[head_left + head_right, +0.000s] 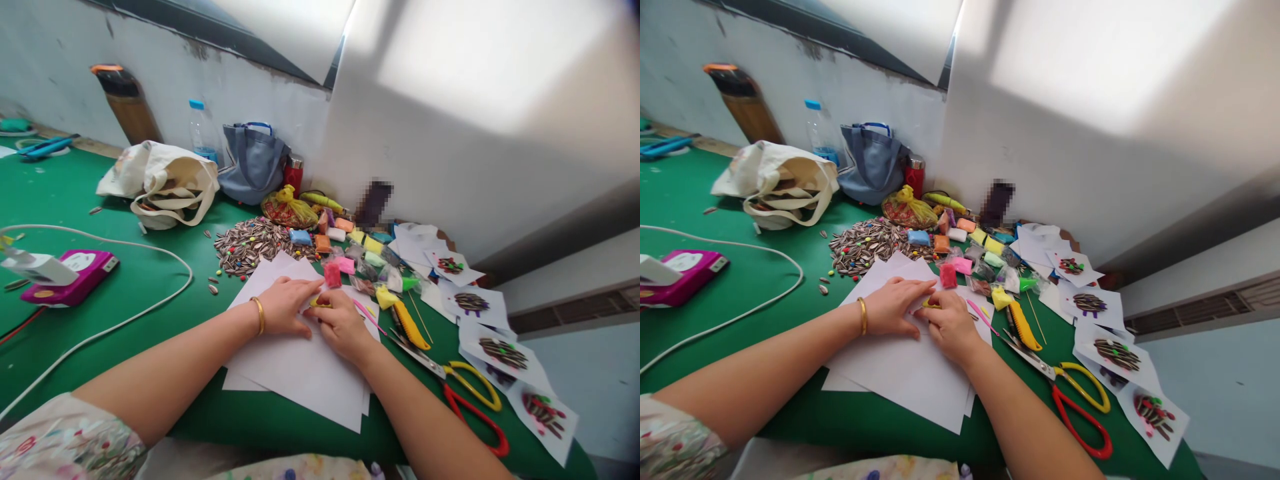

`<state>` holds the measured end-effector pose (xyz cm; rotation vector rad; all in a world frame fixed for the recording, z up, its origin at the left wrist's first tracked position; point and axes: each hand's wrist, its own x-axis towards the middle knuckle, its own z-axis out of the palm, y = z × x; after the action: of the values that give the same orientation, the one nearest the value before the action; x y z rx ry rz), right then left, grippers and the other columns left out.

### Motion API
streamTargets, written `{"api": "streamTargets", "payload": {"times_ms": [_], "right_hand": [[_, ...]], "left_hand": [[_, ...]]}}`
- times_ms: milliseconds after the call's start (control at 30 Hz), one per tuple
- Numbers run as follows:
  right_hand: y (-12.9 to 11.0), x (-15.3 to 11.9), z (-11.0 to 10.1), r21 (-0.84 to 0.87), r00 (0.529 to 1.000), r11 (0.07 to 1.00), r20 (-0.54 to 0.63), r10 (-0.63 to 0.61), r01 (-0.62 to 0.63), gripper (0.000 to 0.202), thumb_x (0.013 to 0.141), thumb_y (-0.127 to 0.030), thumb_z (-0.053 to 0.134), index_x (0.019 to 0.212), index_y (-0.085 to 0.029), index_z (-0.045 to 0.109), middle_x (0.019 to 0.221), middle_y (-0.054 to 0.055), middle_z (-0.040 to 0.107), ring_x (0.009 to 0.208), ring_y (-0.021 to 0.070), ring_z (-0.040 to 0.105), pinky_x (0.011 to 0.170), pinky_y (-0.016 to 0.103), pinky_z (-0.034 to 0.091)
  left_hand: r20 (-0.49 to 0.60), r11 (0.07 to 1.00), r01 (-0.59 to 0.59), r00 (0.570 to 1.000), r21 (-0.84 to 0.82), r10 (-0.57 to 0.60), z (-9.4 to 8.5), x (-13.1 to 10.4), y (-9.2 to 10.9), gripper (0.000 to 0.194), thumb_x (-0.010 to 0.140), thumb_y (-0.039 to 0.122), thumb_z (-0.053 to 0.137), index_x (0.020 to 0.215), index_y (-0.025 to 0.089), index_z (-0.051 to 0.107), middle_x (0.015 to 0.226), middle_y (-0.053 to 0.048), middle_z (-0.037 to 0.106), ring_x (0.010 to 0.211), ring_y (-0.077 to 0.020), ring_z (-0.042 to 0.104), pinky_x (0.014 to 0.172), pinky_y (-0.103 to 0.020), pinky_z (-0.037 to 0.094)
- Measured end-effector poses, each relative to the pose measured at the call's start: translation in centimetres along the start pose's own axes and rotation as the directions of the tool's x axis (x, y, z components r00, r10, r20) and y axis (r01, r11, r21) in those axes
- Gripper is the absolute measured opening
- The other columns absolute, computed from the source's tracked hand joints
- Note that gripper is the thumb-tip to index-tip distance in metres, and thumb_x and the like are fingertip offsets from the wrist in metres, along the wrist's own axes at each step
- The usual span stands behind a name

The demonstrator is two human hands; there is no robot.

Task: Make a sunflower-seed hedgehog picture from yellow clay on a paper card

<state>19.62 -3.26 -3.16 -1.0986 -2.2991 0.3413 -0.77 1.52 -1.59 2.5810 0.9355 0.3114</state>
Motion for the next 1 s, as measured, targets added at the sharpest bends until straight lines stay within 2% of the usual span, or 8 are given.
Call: {"api": "streamTargets", "payload": {"times_ms": [167, 400, 600, 833, 1000], "right_hand": [[0.3, -0.08, -0.02, 0.054, 0.999, 0.998, -0.041, 0.023, -0.021, 0.038, 0.082, -0.006, 0.053, 0.107, -0.028, 0.072, 0.104, 0.006, 0.057, 0.101, 0.0215, 0.051, 0.091, 0.039, 0.042], [0.06, -0.08, 0.01, 0.01, 1.0, 1.0, 0.007, 0.0, 0.0, 0.036, 0.081, -0.008, 0.056, 0.106, -0.029, 0.073, 0.104, 0.006, 0.058, 0.101, 0.022, 0.05, 0.09, 0.04, 0.04], [0.18, -0.21, -0.02, 0.009, 1.0, 1.0, -0.019, -0.012, 0.012, 0.038, 0.081, -0.007, 0.055, 0.108, -0.029, 0.072, 0.106, 0.006, 0.058, 0.102, 0.0218, 0.05, 0.092, 0.04, 0.04], [-0.07, -0.12, -0.01, -0.025, 0.998, 0.999, 0.038, -0.043, 0.044, 0.04, 0.076, -0.005, 0.057, 0.103, -0.029, 0.073, 0.105, 0.005, 0.059, 0.103, 0.0222, 0.05, 0.092, 0.041, 0.039], [0.23, -0.22, -0.09, 0.016, 0.999, 1.0, -0.044, -0.012, 0.013, 0.041, 0.08, -0.006, 0.055, 0.109, -0.029, 0.071, 0.108, 0.006, 0.058, 0.105, 0.0222, 0.051, 0.094, 0.041, 0.04]], "left_hand": [[-0.006, 1.0, -0.001, 1.0, -0.009, 0.001, 0.2, 0.01, -0.11, 0.111, 0.06, 0.057, 0.078, 0.149, 0.026, 0.02, 0.145, -0.013, 0.047, 0.132, -0.0313, 0.043, 0.104, -0.045, 0.027], [-0.01, 1.0, 0.0, 1.0, -0.001, 0.0, 0.21, 0.01, -0.12, 0.111, 0.06, 0.057, 0.078, 0.149, 0.026, 0.02, 0.144, -0.013, 0.048, 0.132, -0.0308, 0.044, 0.104, -0.045, 0.027], [-0.004, 1.0, 0.002, 1.0, 0.0, -0.002, 0.22, 0.02, -0.1, 0.109, 0.062, 0.057, 0.077, 0.15, 0.026, 0.019, 0.145, -0.012, 0.047, 0.132, -0.0305, 0.043, 0.104, -0.044, 0.027], [-0.006, 1.0, 0.002, 1.0, -0.001, -0.002, 0.16, 0.02, -0.09, 0.107, 0.062, 0.056, 0.077, 0.148, 0.026, 0.022, 0.145, -0.013, 0.048, 0.132, -0.0304, 0.044, 0.103, -0.044, 0.027], [-0.011, 1.0, 0.0, 1.0, -0.011, -0.001, 0.19, 0.02, -0.13, 0.107, 0.063, 0.057, 0.076, 0.149, 0.026, 0.02, 0.145, -0.012, 0.047, 0.132, -0.0303, 0.044, 0.104, -0.045, 0.027]]}}
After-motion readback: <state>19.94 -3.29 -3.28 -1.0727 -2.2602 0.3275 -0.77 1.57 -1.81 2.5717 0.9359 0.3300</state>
